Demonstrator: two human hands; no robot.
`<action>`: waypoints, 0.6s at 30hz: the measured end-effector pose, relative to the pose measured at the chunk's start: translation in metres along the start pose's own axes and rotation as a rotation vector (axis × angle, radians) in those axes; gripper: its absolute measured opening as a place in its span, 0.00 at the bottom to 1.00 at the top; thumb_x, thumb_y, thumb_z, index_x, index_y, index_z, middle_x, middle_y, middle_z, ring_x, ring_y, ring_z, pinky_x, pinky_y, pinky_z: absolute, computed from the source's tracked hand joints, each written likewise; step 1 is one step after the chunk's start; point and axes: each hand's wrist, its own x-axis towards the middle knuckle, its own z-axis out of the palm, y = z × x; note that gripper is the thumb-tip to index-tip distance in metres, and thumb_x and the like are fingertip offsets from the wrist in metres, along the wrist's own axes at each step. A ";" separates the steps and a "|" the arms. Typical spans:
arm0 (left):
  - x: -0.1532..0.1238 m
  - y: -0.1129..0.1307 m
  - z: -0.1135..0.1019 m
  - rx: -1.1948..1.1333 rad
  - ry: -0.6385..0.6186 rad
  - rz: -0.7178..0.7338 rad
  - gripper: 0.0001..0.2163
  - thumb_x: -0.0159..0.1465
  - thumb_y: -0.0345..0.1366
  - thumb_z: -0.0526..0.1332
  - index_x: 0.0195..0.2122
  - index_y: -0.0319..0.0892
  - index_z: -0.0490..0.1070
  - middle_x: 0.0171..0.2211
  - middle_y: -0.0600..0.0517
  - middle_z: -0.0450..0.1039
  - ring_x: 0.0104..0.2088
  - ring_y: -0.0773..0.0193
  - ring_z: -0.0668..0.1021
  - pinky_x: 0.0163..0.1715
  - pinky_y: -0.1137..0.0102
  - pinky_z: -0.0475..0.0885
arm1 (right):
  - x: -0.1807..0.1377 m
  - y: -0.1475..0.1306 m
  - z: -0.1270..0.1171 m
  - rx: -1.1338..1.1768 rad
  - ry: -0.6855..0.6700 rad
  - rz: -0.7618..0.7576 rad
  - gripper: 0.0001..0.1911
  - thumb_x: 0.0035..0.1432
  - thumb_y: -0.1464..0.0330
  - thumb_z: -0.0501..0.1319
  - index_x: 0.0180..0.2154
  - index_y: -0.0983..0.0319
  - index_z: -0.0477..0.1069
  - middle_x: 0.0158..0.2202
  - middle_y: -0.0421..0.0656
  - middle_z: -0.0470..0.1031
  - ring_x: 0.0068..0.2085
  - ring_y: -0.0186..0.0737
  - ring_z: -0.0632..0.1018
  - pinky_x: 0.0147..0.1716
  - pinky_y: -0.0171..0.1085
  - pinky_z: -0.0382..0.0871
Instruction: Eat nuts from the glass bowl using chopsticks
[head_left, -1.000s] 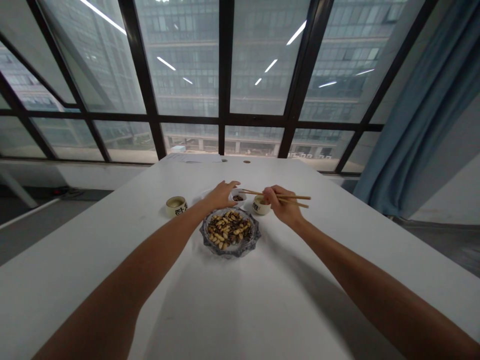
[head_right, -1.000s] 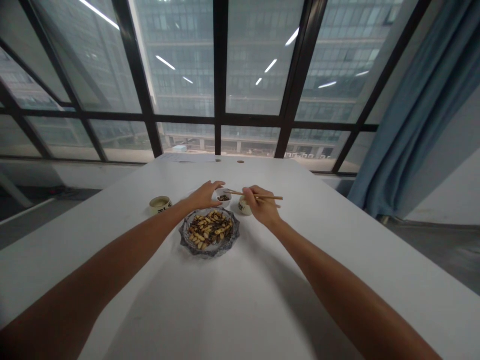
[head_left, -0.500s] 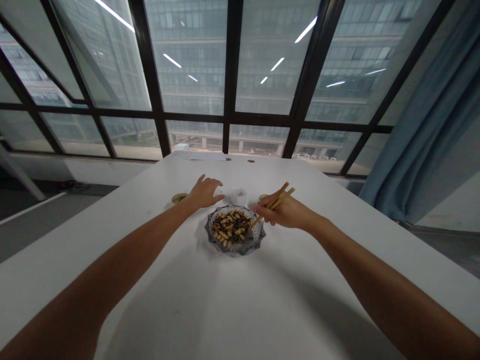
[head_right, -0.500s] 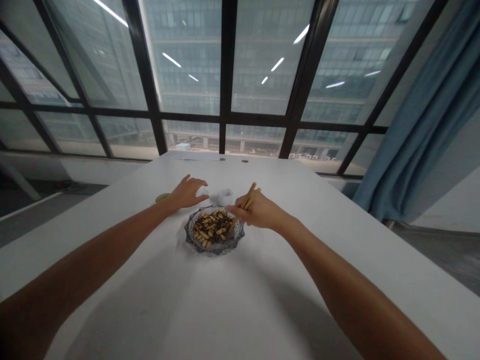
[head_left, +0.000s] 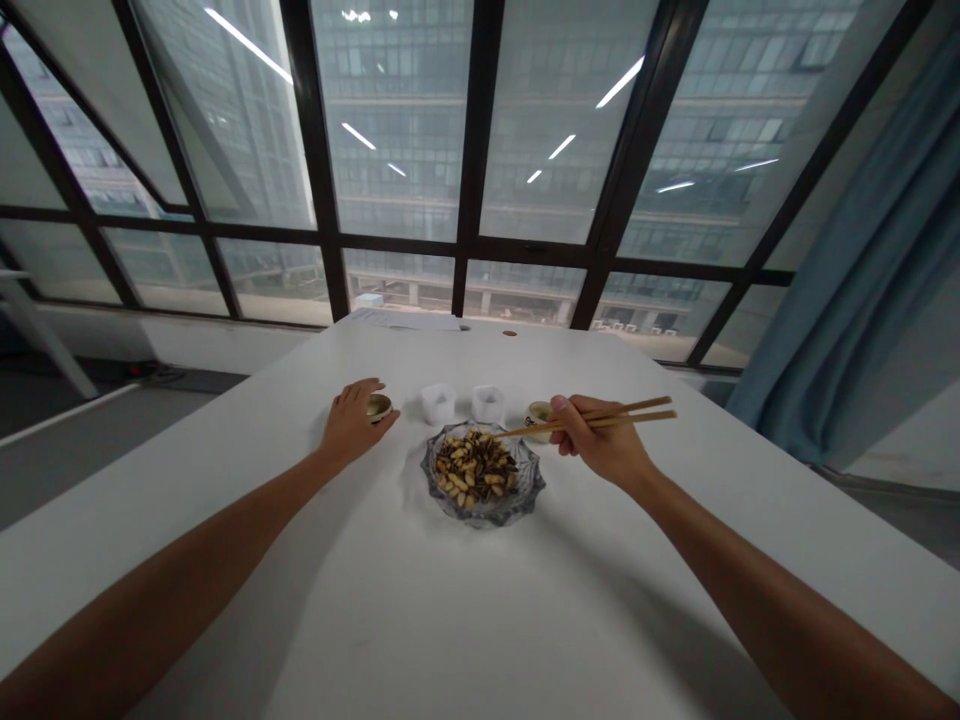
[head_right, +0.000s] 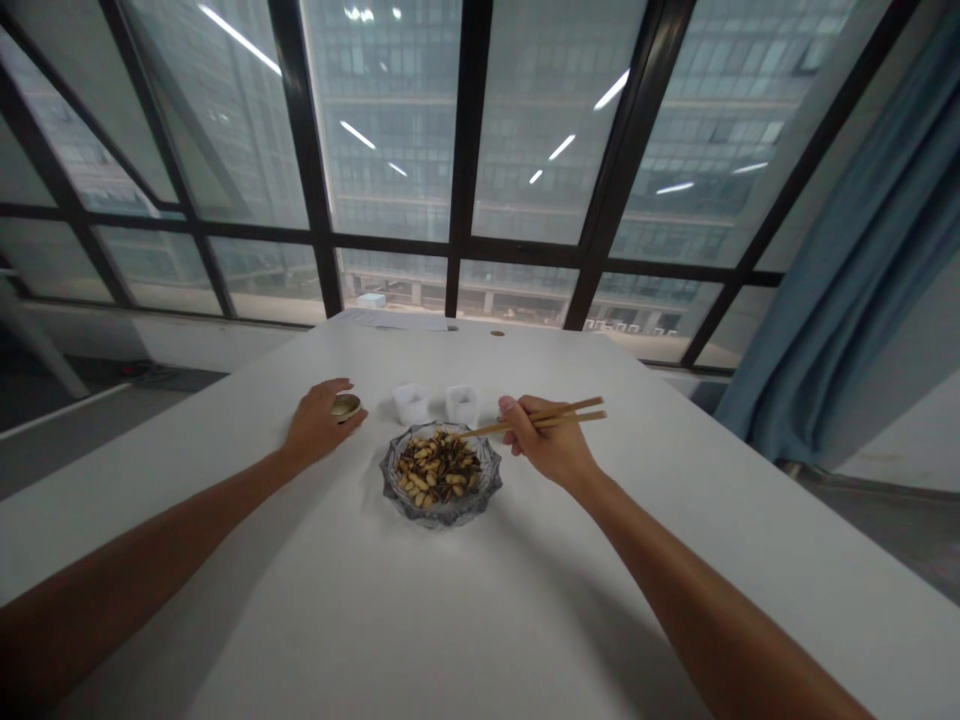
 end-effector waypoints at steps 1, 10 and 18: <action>-0.002 -0.002 0.003 -0.032 0.003 -0.055 0.23 0.60 0.47 0.65 0.54 0.43 0.67 0.57 0.41 0.72 0.58 0.47 0.73 0.59 0.53 0.68 | -0.002 -0.001 -0.001 0.014 0.026 0.010 0.34 0.55 0.37 0.59 0.25 0.63 0.74 0.18 0.44 0.75 0.16 0.34 0.73 0.14 0.32 0.67; -0.006 -0.007 0.011 -0.218 -0.084 -0.326 0.32 0.58 0.54 0.65 0.58 0.43 0.61 0.55 0.41 0.73 0.51 0.50 0.79 0.52 0.55 0.74 | -0.010 0.006 0.013 0.084 0.117 0.112 0.36 0.49 0.35 0.62 0.24 0.64 0.76 0.17 0.45 0.74 0.15 0.34 0.73 0.13 0.31 0.65; -0.006 -0.004 0.007 -0.210 -0.095 -0.333 0.32 0.58 0.55 0.65 0.58 0.43 0.62 0.52 0.42 0.75 0.51 0.51 0.79 0.53 0.57 0.74 | -0.014 0.010 0.021 0.180 0.158 0.136 0.35 0.47 0.36 0.64 0.25 0.64 0.76 0.17 0.43 0.74 0.15 0.33 0.73 0.13 0.30 0.67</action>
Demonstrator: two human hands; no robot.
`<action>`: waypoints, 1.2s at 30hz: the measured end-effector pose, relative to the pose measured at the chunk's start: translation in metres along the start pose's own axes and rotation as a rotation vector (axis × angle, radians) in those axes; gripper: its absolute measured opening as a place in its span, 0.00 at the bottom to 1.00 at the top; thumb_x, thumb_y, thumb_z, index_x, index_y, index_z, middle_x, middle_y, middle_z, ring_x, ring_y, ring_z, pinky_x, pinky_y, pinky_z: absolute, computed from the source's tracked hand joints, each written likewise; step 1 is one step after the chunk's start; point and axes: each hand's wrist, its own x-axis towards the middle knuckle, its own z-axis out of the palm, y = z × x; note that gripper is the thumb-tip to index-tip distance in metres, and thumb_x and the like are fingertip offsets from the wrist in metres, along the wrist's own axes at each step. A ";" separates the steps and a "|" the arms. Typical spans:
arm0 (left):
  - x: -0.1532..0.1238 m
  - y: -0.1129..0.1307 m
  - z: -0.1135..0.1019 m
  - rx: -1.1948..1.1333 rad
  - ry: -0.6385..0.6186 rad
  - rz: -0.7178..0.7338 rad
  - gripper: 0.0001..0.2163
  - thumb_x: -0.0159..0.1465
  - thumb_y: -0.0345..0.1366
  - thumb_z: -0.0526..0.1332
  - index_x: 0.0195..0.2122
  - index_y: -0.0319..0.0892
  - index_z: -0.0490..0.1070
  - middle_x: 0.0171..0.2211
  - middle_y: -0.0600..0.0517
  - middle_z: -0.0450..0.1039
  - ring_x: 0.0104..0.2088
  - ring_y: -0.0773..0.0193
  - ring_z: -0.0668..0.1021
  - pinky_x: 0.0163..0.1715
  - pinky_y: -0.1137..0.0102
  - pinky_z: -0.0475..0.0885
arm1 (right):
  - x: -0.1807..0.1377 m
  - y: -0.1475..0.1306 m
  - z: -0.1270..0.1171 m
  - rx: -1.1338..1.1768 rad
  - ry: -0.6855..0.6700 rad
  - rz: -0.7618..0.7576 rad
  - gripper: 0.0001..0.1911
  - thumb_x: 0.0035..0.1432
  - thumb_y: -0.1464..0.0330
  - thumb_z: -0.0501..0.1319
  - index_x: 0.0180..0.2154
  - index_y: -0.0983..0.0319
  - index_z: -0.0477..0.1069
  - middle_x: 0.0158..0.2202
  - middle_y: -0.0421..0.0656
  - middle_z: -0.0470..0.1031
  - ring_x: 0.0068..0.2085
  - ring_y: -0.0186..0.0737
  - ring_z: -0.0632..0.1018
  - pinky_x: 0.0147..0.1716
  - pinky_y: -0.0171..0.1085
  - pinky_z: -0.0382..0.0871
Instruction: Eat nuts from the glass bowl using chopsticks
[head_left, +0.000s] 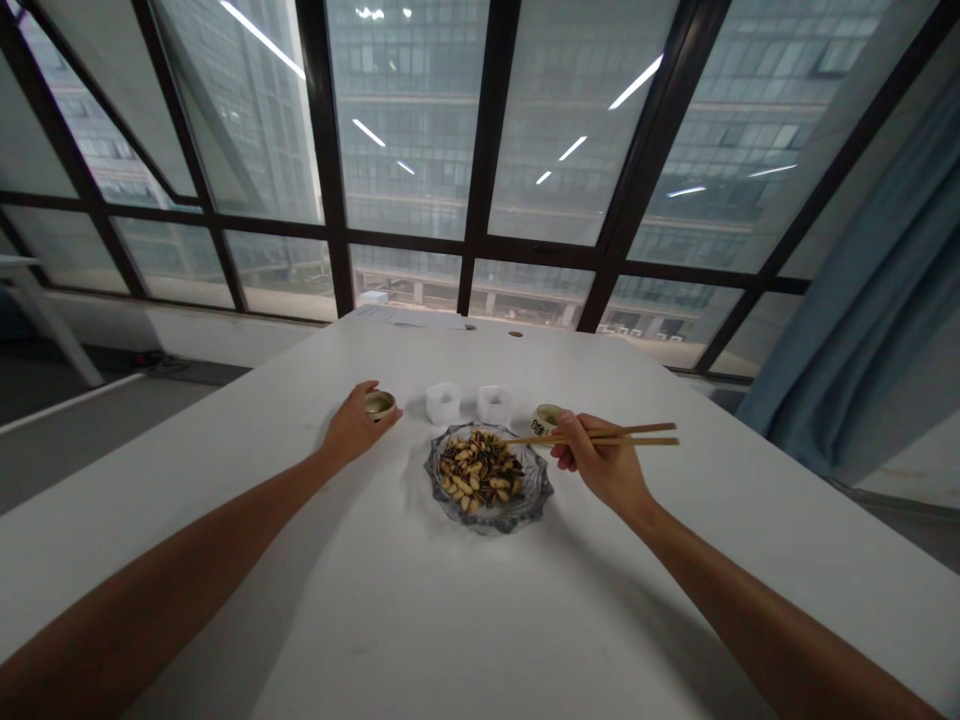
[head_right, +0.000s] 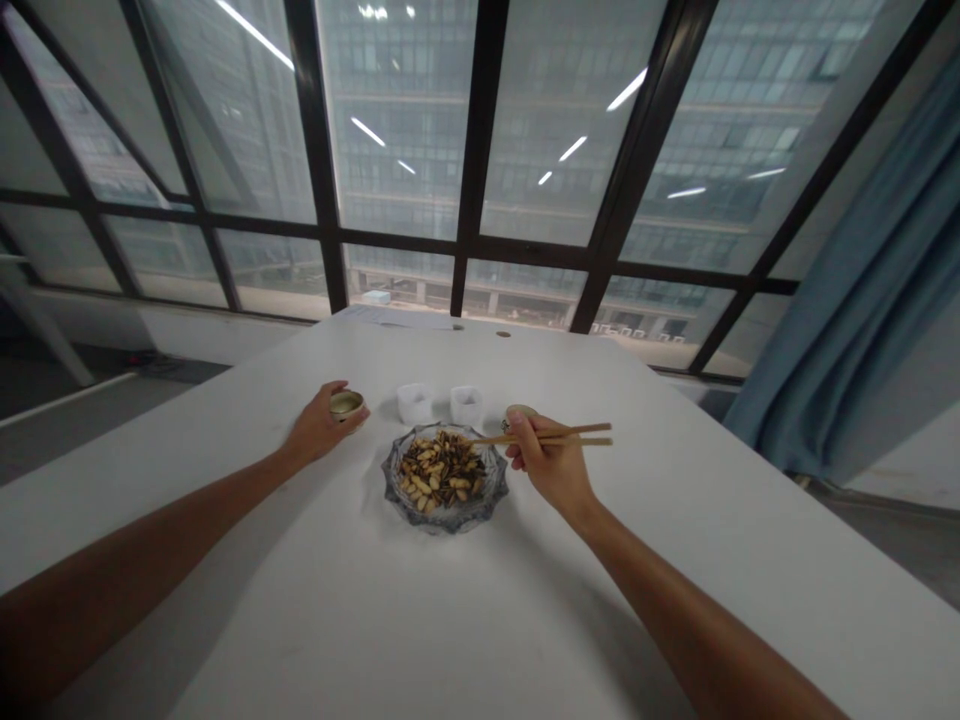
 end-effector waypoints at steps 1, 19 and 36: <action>0.000 0.000 0.000 0.003 -0.002 -0.003 0.32 0.58 0.55 0.65 0.58 0.44 0.62 0.52 0.42 0.75 0.51 0.52 0.79 0.53 0.57 0.74 | 0.001 0.000 -0.001 0.008 0.013 -0.001 0.34 0.47 0.36 0.65 0.25 0.64 0.76 0.16 0.43 0.74 0.15 0.33 0.73 0.12 0.30 0.66; 0.000 -0.003 0.002 0.002 0.011 0.023 0.30 0.58 0.54 0.65 0.57 0.44 0.63 0.52 0.42 0.76 0.50 0.52 0.79 0.52 0.56 0.74 | 0.023 0.032 -0.010 0.295 0.052 0.181 0.29 0.48 0.41 0.66 0.23 0.61 0.70 0.14 0.41 0.71 0.12 0.34 0.68 0.09 0.33 0.58; -0.001 -0.001 0.002 0.022 0.004 0.068 0.30 0.58 0.52 0.66 0.58 0.43 0.62 0.54 0.43 0.74 0.53 0.52 0.78 0.55 0.57 0.73 | -0.013 0.006 -0.010 -0.507 -0.327 -0.685 0.28 0.70 0.53 0.49 0.20 0.56 0.65 0.17 0.41 0.67 0.19 0.36 0.67 0.22 0.37 0.60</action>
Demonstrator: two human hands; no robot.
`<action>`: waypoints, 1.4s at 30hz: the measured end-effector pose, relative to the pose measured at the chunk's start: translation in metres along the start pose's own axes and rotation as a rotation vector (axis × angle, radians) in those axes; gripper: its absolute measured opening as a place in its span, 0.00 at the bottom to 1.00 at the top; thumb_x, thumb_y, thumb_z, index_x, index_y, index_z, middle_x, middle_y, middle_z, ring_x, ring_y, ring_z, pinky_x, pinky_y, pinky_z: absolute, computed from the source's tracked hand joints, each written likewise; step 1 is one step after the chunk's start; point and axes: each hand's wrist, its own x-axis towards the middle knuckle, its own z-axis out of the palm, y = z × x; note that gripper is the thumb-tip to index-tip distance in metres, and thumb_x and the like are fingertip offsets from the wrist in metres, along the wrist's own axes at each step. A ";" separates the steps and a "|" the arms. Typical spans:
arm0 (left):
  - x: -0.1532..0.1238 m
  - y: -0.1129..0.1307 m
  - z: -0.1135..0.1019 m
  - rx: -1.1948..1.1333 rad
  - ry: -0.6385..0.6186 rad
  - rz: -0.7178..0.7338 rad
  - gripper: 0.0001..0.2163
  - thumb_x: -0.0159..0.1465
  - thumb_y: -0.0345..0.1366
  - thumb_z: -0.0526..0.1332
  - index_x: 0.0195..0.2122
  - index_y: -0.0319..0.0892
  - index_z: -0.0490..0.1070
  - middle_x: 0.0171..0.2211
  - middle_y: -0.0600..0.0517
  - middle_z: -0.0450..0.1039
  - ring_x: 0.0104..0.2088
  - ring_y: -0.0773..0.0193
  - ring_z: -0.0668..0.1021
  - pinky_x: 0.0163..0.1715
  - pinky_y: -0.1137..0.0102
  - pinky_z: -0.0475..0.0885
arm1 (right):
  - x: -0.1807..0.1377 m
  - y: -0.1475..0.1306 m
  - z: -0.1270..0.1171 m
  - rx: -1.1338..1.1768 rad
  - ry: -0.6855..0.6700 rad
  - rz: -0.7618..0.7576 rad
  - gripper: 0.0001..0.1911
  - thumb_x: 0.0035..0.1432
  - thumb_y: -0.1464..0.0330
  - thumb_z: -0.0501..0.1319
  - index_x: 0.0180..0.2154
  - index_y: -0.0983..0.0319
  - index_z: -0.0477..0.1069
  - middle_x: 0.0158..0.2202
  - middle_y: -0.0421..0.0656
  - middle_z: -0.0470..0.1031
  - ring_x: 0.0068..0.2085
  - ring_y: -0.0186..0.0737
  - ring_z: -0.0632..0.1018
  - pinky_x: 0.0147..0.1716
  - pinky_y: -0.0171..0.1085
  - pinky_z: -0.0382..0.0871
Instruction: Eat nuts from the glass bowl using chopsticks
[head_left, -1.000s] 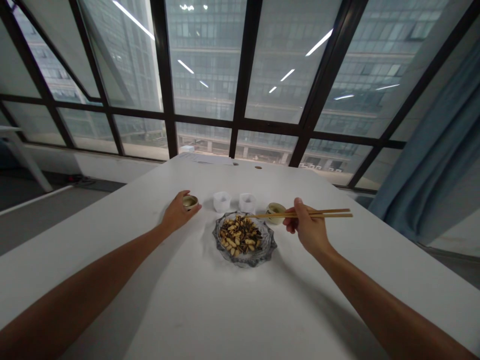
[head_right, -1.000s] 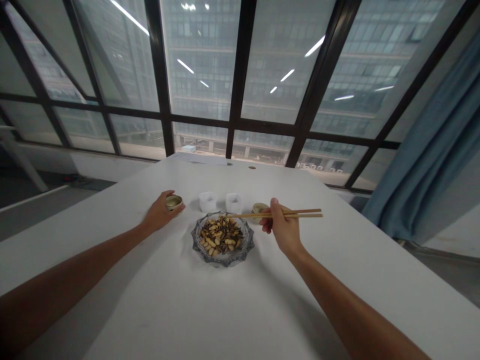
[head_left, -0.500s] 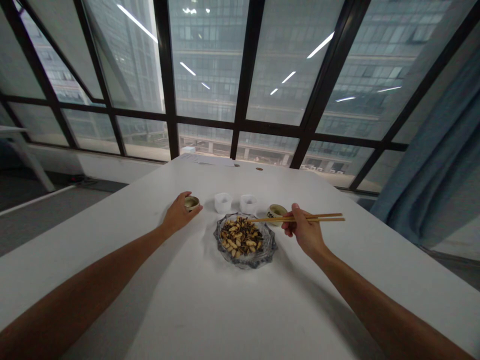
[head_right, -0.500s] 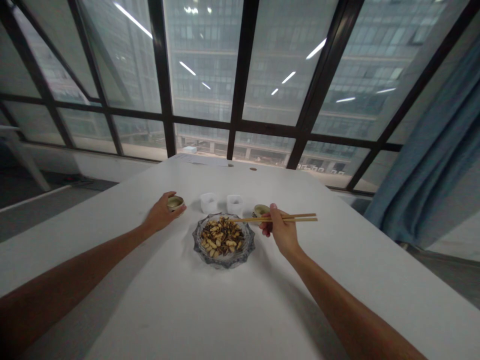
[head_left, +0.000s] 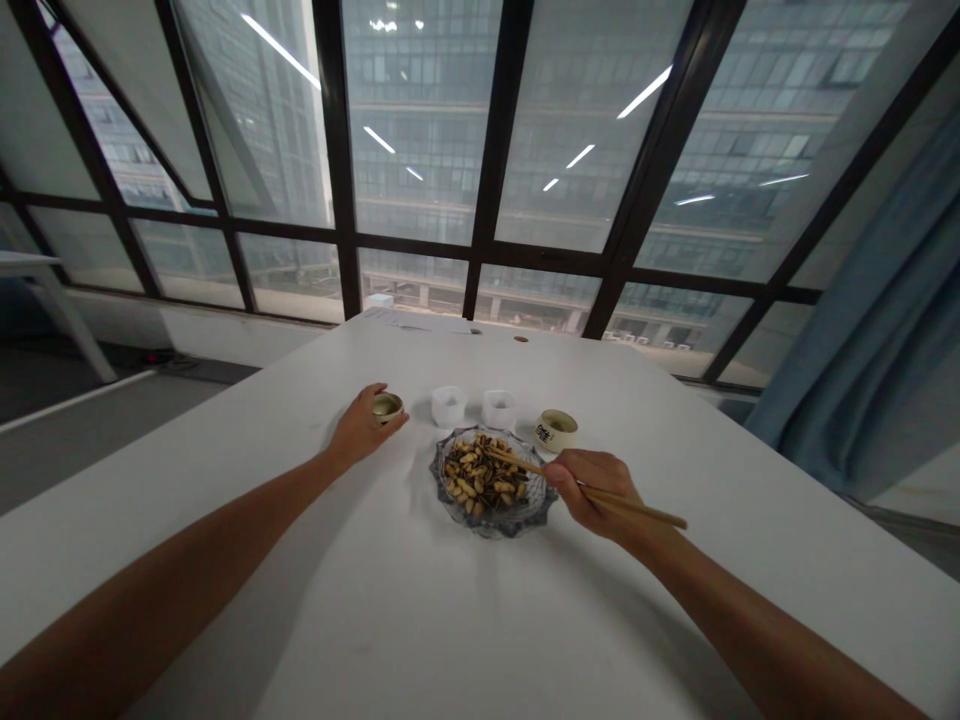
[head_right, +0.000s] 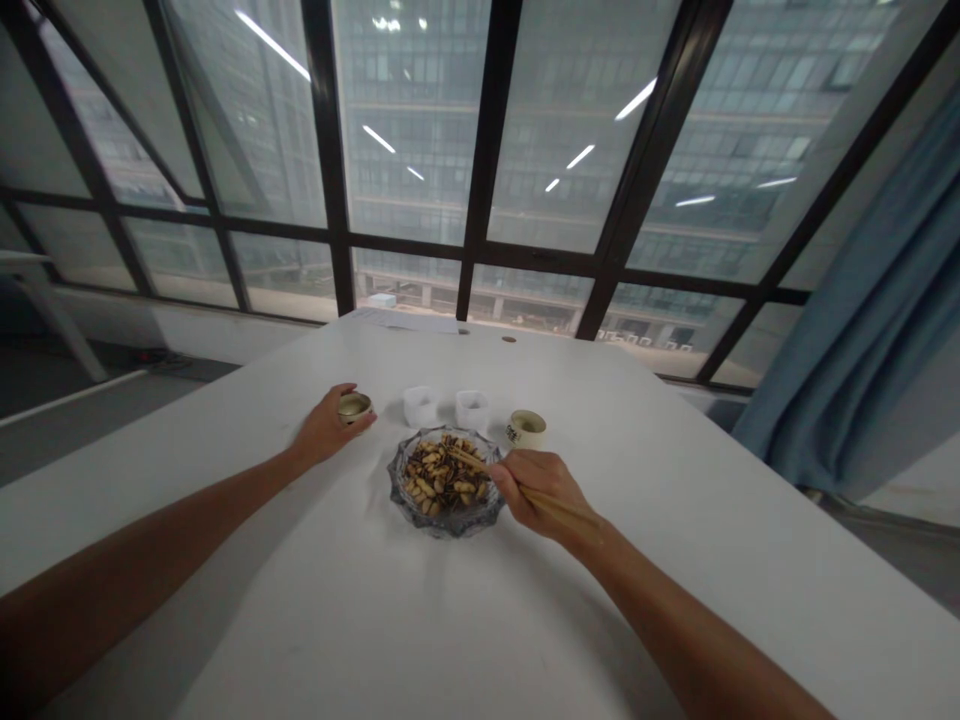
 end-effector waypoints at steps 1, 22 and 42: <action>-0.001 0.001 0.000 0.013 0.010 0.027 0.30 0.57 0.51 0.67 0.58 0.44 0.62 0.54 0.43 0.73 0.53 0.51 0.77 0.55 0.57 0.73 | 0.000 0.001 0.000 -0.003 0.000 0.001 0.27 0.70 0.54 0.49 0.20 0.56 0.65 0.17 0.41 0.67 0.19 0.36 0.67 0.22 0.38 0.59; 0.005 -0.005 -0.006 -0.037 0.005 -0.072 0.32 0.54 0.52 0.68 0.56 0.45 0.64 0.48 0.46 0.76 0.46 0.53 0.80 0.49 0.58 0.75 | 0.010 0.006 0.003 0.428 0.357 0.493 0.30 0.60 0.41 0.57 0.25 0.60 0.74 0.17 0.44 0.75 0.16 0.38 0.72 0.14 0.36 0.65; 0.076 0.134 0.085 0.306 -0.571 0.314 0.38 0.61 0.54 0.63 0.67 0.40 0.55 0.60 0.36 0.70 0.63 0.42 0.70 0.65 0.45 0.54 | 0.011 0.071 0.003 0.893 0.586 0.886 0.28 0.49 0.43 0.68 0.23 0.62 0.70 0.14 0.42 0.71 0.13 0.32 0.68 0.10 0.31 0.59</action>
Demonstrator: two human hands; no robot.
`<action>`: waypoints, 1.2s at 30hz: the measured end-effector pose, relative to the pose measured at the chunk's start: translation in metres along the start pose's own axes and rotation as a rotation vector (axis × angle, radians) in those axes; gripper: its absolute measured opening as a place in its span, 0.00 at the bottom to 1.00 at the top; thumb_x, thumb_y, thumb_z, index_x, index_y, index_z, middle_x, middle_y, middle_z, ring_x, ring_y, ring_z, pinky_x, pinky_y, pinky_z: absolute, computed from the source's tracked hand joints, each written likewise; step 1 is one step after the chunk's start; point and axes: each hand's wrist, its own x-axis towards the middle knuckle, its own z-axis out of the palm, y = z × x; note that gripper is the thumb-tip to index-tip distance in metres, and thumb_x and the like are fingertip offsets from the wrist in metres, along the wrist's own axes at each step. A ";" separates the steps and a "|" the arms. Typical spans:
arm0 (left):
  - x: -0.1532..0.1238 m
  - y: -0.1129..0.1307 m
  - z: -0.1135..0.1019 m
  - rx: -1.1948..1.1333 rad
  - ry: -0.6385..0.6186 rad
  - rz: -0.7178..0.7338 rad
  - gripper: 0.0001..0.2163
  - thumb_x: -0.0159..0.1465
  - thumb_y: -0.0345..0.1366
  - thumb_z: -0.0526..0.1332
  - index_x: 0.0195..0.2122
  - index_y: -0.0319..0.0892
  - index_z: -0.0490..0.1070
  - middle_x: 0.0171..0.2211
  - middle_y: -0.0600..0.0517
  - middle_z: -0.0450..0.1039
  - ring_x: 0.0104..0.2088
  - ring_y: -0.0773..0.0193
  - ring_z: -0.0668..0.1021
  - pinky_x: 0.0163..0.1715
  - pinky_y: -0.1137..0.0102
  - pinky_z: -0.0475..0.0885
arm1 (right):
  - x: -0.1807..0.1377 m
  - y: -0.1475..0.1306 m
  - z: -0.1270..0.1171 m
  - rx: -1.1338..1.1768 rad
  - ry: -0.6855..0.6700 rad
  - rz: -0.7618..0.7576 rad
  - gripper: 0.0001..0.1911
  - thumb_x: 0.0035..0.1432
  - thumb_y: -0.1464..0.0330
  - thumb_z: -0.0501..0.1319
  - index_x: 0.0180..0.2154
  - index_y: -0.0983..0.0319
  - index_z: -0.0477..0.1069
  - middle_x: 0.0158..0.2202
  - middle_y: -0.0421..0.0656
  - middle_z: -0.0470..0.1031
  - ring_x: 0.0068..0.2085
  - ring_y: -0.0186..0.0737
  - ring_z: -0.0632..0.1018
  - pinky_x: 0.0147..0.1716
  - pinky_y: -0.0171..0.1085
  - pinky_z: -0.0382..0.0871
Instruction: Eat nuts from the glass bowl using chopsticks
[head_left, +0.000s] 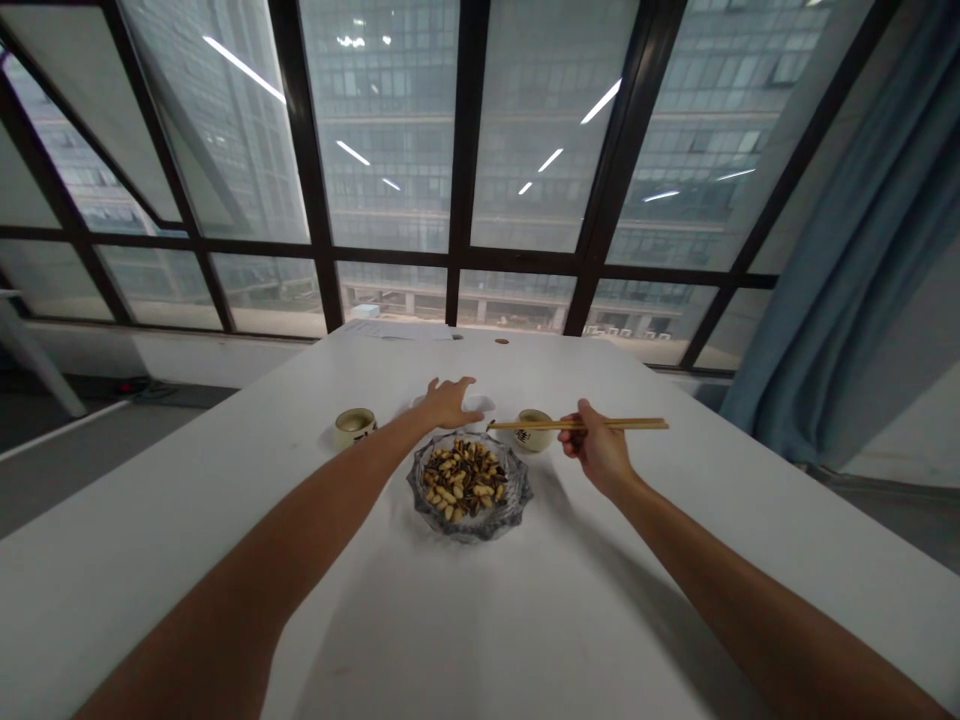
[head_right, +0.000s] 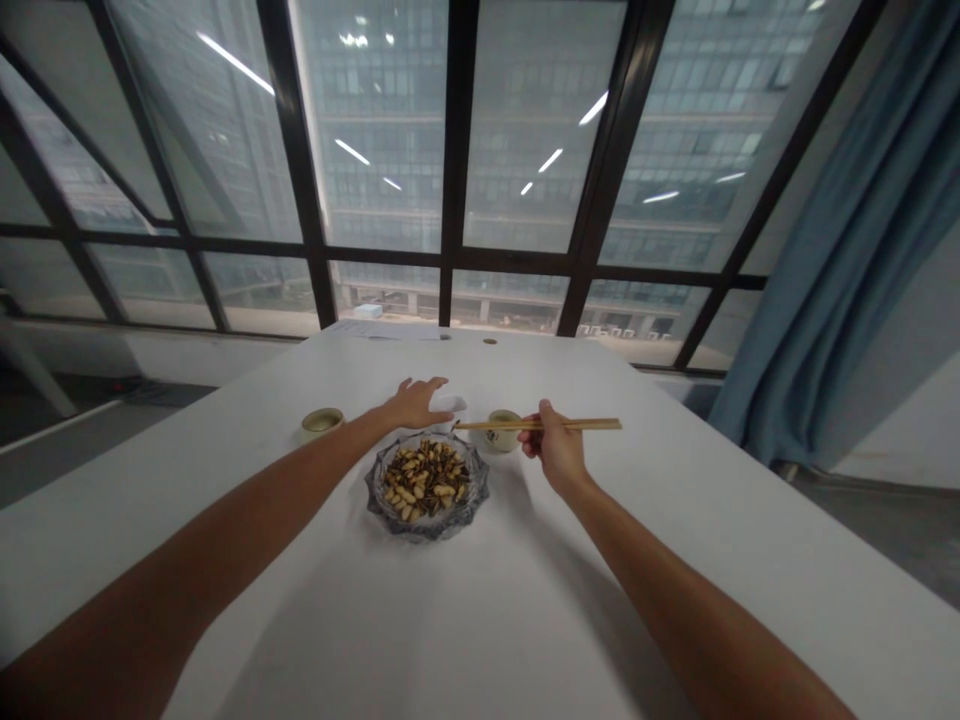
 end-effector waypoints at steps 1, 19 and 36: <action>0.003 0.001 0.003 0.004 -0.019 0.011 0.37 0.61 0.52 0.64 0.67 0.41 0.54 0.60 0.37 0.71 0.63 0.43 0.71 0.65 0.43 0.52 | 0.001 0.001 0.000 0.000 0.006 -0.009 0.28 0.50 0.43 0.67 0.23 0.63 0.70 0.14 0.42 0.71 0.12 0.32 0.68 0.10 0.31 0.59; -0.005 0.000 0.003 -0.084 0.242 0.439 0.35 0.57 0.40 0.70 0.65 0.44 0.61 0.62 0.42 0.69 0.58 0.46 0.73 0.60 0.54 0.64 | -0.013 0.008 0.007 -0.320 -0.090 -0.452 0.28 0.56 0.43 0.63 0.30 0.63 0.75 0.22 0.44 0.78 0.22 0.38 0.77 0.22 0.36 0.73; 0.006 0.000 0.007 0.087 0.073 0.089 0.32 0.62 0.51 0.65 0.62 0.43 0.58 0.55 0.42 0.77 0.59 0.49 0.75 0.64 0.51 0.57 | -0.045 -0.043 0.024 -0.492 -0.614 -0.047 0.34 0.53 0.38 0.61 0.22 0.63 0.73 0.12 0.41 0.71 0.11 0.30 0.68 0.10 0.29 0.60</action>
